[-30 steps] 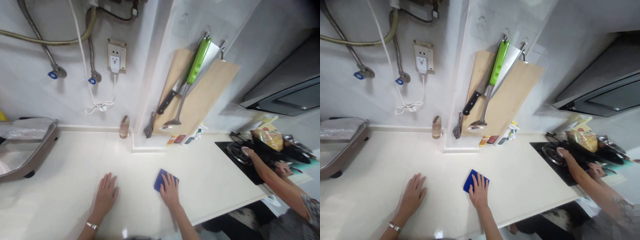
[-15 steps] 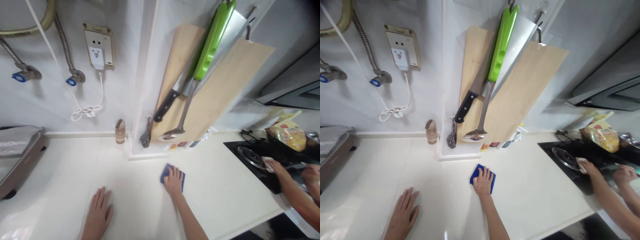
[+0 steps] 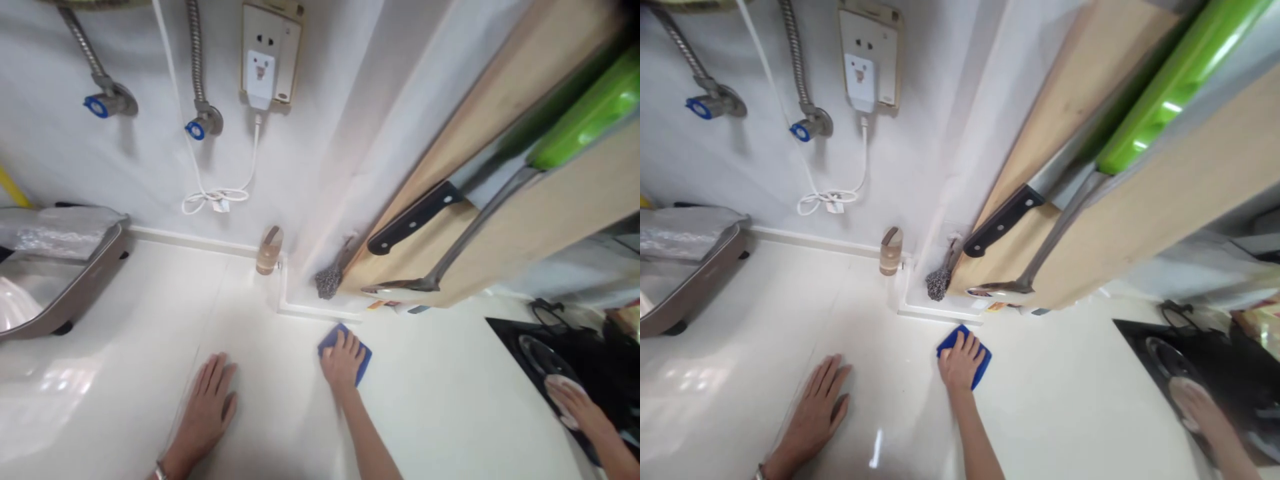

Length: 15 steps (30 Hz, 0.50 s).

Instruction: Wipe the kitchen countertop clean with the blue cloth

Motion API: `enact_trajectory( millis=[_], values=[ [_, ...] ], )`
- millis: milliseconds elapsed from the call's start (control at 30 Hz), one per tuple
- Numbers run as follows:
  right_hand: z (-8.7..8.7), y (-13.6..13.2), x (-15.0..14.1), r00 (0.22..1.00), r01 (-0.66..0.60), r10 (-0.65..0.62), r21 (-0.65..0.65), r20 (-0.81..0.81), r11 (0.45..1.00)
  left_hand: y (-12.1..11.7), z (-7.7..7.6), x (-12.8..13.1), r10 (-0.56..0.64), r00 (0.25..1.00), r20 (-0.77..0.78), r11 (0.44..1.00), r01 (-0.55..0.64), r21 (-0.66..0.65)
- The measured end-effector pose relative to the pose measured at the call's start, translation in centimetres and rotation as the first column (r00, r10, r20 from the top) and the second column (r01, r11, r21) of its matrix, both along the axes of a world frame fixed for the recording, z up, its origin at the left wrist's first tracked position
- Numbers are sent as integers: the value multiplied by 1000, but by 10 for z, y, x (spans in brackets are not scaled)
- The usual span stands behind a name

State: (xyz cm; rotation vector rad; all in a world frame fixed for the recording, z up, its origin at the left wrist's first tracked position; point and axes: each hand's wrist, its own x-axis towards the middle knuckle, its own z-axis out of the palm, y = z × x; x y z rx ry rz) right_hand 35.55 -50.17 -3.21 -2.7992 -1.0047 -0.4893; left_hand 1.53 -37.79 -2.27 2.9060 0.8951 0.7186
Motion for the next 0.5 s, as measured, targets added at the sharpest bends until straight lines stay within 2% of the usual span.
enact_trajectory(
  millis=[67, 167, 267, 400, 500],
  values=[
    [0, 18, -26, 996, -86, 86, 3, -31, 996, -2, 1, 0, 4, 1000, -6, 1000, -4, -12],
    [3, 48, -64, 984, -150, 154, 50, -88, 987, -5, 4, -1, 13, 1000, -18, 999, -13, -43],
    [10, 73, -100, 952, -262, 272, 85, -142, 961, -6, 4, -2, 28, 999, -20, 997, -30, -68],
    [19, 96, -131, 825, -521, 520, 57, -222, 851, -8, 0, -2, 36, 999, 0, 998, -36, -58],
    [28, 107, -131, 753, -614, 606, 56, -258, 787, -9, 2, -3, 40, 999, 17, 996, -38, -83]
  ],
)
